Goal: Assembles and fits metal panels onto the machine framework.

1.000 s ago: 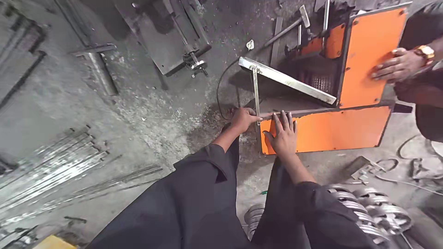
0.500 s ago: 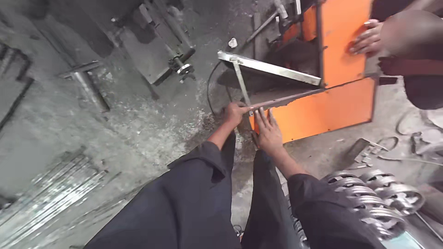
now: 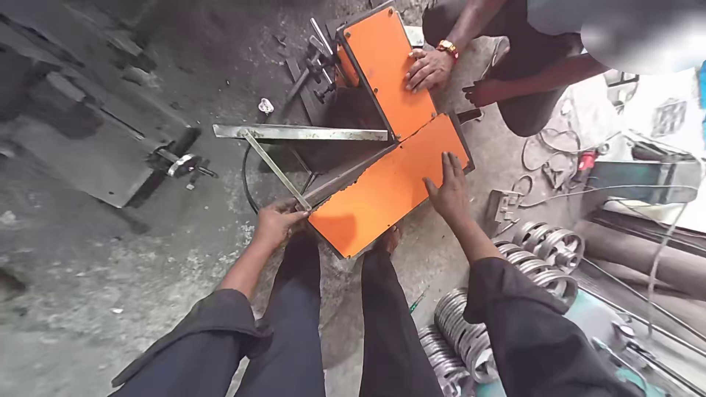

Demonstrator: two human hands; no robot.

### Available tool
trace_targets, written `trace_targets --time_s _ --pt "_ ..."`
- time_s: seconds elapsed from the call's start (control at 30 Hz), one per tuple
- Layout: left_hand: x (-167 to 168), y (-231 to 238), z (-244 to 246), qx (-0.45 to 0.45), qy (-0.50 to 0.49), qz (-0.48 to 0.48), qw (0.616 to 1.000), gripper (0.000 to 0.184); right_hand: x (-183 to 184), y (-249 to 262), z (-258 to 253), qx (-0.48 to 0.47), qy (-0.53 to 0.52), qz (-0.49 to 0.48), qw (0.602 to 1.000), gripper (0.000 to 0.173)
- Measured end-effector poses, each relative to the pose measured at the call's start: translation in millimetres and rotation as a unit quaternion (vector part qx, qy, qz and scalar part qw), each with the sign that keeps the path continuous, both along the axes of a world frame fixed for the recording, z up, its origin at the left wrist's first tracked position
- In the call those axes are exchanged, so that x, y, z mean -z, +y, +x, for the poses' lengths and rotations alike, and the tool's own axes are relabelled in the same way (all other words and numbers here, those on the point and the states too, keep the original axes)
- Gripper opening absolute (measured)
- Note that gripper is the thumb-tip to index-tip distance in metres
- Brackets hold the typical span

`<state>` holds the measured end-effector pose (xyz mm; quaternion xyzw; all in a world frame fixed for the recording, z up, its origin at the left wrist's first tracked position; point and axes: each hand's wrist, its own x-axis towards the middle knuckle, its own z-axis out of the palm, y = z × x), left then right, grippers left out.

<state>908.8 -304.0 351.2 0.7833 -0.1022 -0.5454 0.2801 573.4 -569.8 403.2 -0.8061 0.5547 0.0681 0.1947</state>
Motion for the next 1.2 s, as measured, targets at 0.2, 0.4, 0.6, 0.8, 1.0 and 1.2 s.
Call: trace_targets --time_s 0.2,0.4,0.6,0.8,1.0,1.2 --pt "6 6 -10 -0.040 -0.034 -0.018 0.998 0.032 30 -62 -21 0.168 0.029 0.060 0.983 0.106" --pt "11 24 -21 -0.081 0.008 -0.076 0.994 0.053 23 -65 -31 0.183 0.047 0.062 0.980 0.114" --pt "4 17 -23 -0.087 -0.023 -0.060 0.994 0.050 22 -61 -31 0.189 0.040 0.060 0.979 0.109" --pt "14 14 -25 -0.106 0.012 -0.100 0.989 0.043 25 -65 -36 0.198 -0.003 0.039 0.979 0.102" --pt "4 15 -21 -0.152 -0.009 -0.129 0.980 0.033 35 -63 -30 0.157 0.013 0.059 0.986 0.104" --pt "12 16 -21 -0.150 0.003 -0.132 0.980 0.030 30 -57 -24 0.191 0.041 0.045 0.980 0.102"
